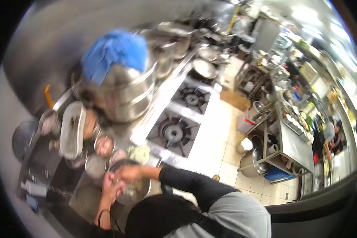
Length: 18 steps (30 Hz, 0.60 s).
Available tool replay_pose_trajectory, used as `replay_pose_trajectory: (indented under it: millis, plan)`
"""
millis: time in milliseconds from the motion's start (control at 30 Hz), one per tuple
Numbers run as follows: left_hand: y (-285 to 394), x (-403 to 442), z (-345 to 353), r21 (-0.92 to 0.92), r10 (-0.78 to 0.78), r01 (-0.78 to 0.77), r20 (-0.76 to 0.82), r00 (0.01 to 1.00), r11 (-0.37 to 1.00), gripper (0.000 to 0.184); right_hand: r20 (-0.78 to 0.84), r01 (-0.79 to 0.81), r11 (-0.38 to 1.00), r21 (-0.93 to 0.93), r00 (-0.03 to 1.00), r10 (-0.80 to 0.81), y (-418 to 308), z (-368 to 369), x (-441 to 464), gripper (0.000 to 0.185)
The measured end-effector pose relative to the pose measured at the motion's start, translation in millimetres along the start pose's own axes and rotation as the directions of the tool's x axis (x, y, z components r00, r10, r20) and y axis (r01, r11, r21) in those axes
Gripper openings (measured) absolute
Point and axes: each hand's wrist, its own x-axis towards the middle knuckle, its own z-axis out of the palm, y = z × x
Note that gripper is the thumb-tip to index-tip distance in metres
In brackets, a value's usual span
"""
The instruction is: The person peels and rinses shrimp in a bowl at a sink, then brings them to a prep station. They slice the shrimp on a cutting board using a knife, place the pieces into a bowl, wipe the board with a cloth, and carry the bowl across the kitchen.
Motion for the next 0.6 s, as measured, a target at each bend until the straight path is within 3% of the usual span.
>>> replay_pose_trajectory:
  millis: [67,167,233,300,367,433,533,600]
  plan:
    - [10,3,3,0.081,-0.069,0.074,-0.061,0.996,0.994,0.044,-0.075,0.067,0.979,0.193,0.996,-0.053,6,16,2,0.043]
    - [0,5,14,0.079,0.076,-0.062,-0.183,0.98,0.995,0.044,-0.207,0.184,0.874,0.45,0.973,-0.098,3,37,-10,0.044]
    - [-8,7,18,0.166,0.129,-0.087,-0.26,0.957,0.982,0.045,-0.246,0.253,0.85,0.462,0.957,-0.152,24,40,2,0.043]
    - [-12,7,21,0.26,0.172,-0.095,-0.292,0.941,0.961,0.045,-0.308,0.209,0.81,0.549,0.951,-0.037,-3,48,-23,0.043]
    - [-21,11,18,0.358,0.34,-0.223,-0.307,0.889,0.907,0.044,-0.367,0.278,0.754,0.595,0.929,-0.053,11,54,-7,0.043]
    - [3,3,38,0.352,0.354,-0.235,-0.323,0.878,0.906,0.041,-0.419,0.339,0.695,0.634,0.906,-0.06,12,55,-8,0.043]
    - [10,4,38,0.242,0.257,-0.189,-0.289,0.922,0.952,0.037,-0.378,0.313,0.78,0.543,0.92,-0.106,-5,53,-23,0.044]
    - [-9,17,21,0.277,0.277,-0.19,-0.317,0.907,0.942,0.031,-0.545,0.402,0.703,0.587,0.838,-0.024,1,60,-4,0.045]
